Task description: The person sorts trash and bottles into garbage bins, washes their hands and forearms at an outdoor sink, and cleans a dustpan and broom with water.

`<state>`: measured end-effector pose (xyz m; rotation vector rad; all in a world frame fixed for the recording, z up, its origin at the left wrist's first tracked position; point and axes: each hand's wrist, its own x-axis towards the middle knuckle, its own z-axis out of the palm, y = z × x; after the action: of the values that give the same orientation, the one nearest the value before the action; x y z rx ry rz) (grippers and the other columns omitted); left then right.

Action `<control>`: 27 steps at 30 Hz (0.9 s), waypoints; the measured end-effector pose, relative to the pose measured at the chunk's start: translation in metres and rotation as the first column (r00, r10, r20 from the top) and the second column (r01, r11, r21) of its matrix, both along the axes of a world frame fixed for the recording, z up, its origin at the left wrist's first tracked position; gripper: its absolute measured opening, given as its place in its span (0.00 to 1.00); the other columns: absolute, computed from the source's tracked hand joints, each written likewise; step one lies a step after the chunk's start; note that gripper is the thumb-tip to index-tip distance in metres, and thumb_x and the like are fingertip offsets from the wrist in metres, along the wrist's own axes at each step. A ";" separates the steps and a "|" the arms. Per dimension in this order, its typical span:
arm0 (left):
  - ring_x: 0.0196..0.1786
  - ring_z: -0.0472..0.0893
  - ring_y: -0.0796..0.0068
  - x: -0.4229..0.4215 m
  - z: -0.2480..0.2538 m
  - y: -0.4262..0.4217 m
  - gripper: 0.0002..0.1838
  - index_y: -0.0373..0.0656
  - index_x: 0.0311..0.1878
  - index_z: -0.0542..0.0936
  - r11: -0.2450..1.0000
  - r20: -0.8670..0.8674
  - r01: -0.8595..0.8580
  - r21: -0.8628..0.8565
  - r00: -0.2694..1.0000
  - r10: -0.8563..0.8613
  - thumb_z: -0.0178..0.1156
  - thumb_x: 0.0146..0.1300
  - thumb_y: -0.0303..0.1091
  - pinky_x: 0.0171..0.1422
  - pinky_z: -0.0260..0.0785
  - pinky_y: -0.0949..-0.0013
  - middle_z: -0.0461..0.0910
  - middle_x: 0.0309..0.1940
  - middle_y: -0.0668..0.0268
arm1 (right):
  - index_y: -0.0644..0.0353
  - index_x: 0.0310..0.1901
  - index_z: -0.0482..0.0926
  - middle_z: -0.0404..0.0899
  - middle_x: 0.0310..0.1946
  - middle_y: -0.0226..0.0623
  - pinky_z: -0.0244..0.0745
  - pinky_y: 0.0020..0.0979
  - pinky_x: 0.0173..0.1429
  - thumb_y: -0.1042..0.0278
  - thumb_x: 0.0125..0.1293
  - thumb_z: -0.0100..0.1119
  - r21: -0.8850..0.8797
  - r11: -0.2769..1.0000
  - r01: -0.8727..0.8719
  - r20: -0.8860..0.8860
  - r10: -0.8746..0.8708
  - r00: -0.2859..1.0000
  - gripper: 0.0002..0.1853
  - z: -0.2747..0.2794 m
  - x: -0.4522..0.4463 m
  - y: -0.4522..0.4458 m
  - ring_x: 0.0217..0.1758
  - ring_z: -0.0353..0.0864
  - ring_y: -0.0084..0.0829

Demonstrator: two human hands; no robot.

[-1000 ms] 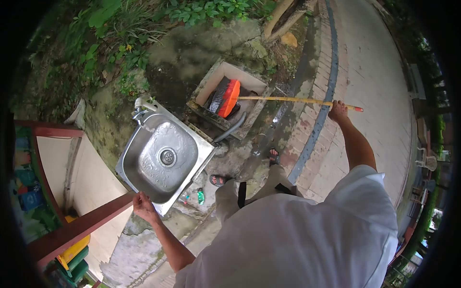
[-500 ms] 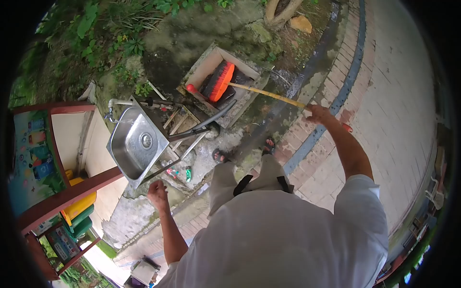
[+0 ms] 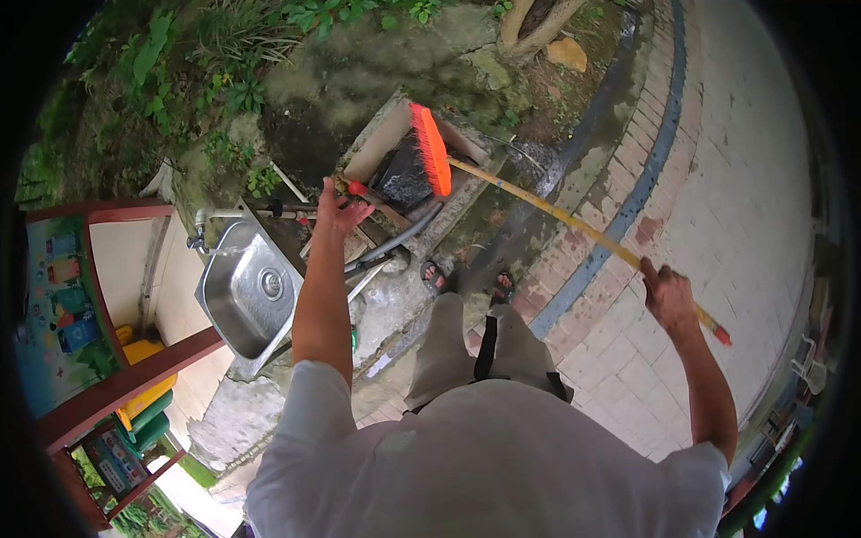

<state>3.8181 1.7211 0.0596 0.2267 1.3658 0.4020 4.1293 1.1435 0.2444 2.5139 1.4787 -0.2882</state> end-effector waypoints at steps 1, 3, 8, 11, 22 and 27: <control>0.59 0.68 0.40 0.011 -0.009 0.011 0.49 0.36 0.71 0.48 0.995 -0.014 -0.040 -0.093 0.999 0.038 0.62 0.62 0.59 0.53 0.73 0.32 0.61 0.60 0.43 | 0.56 0.57 0.73 0.73 0.22 0.45 0.74 0.42 0.26 0.71 0.60 0.61 0.029 0.999 -0.015 -0.007 0.015 1.000 0.21 0.000 -0.012 -0.012 0.23 0.79 0.45; 0.56 0.70 0.37 0.034 -0.013 0.015 0.41 0.36 0.66 0.57 0.972 -0.135 -0.190 -0.140 0.976 0.171 0.65 0.62 0.52 0.52 0.74 0.31 0.64 0.57 0.45 | 0.56 0.56 0.74 0.73 0.22 0.44 0.74 0.43 0.26 0.70 0.60 0.63 0.026 0.998 0.057 -0.037 -0.056 0.998 0.21 0.003 -0.036 -0.016 0.23 0.79 0.45; 0.42 0.75 0.54 0.034 -0.077 0.023 0.08 0.35 0.38 0.70 0.973 0.165 -0.080 -0.214 0.979 0.117 0.60 0.60 0.26 0.49 0.81 0.50 0.70 0.38 0.54 | 0.55 0.55 0.74 0.73 0.22 0.43 0.73 0.44 0.26 0.71 0.59 0.63 0.011 0.975 0.222 -0.048 -0.221 0.974 0.21 -0.006 -0.075 -0.008 0.22 0.78 0.46; 0.32 0.76 0.61 0.027 -0.125 0.013 0.08 0.32 0.37 0.70 0.884 0.306 0.011 -0.468 0.940 0.150 0.51 0.53 0.15 0.35 0.80 0.68 0.71 0.34 0.55 | 0.54 0.54 0.74 0.72 0.21 0.42 0.73 0.44 0.25 0.71 0.59 0.63 0.000 0.958 0.287 -0.032 -0.287 0.957 0.20 -0.004 -0.085 -0.017 0.23 0.78 0.45; 0.18 0.72 0.72 -0.065 -0.039 -0.019 0.07 0.32 0.35 0.71 0.805 -0.047 0.592 0.031 0.806 -0.590 0.57 0.52 0.18 0.18 0.67 0.74 0.73 0.21 0.62 | 0.56 0.52 0.76 0.73 0.21 0.41 0.72 0.43 0.25 0.72 0.59 0.62 0.107 0.957 0.269 -0.008 -0.269 0.963 0.17 0.040 -0.072 -0.080 0.21 0.77 0.45; 0.14 0.71 0.70 -0.073 -0.006 -0.031 0.06 0.32 0.32 0.73 0.621 -0.273 0.763 0.178 0.645 -0.714 0.58 0.49 0.19 0.16 0.66 0.67 0.72 0.17 0.61 | 0.56 0.52 0.75 0.72 0.22 0.41 0.70 0.42 0.25 0.73 0.57 0.64 0.091 0.988 0.125 0.038 -0.129 0.991 0.20 0.064 -0.032 -0.069 0.21 0.75 0.45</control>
<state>3.7450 1.6904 0.0533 1.0599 1.2521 -0.1493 4.0970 1.0749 0.3083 2.6717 1.3457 -0.1910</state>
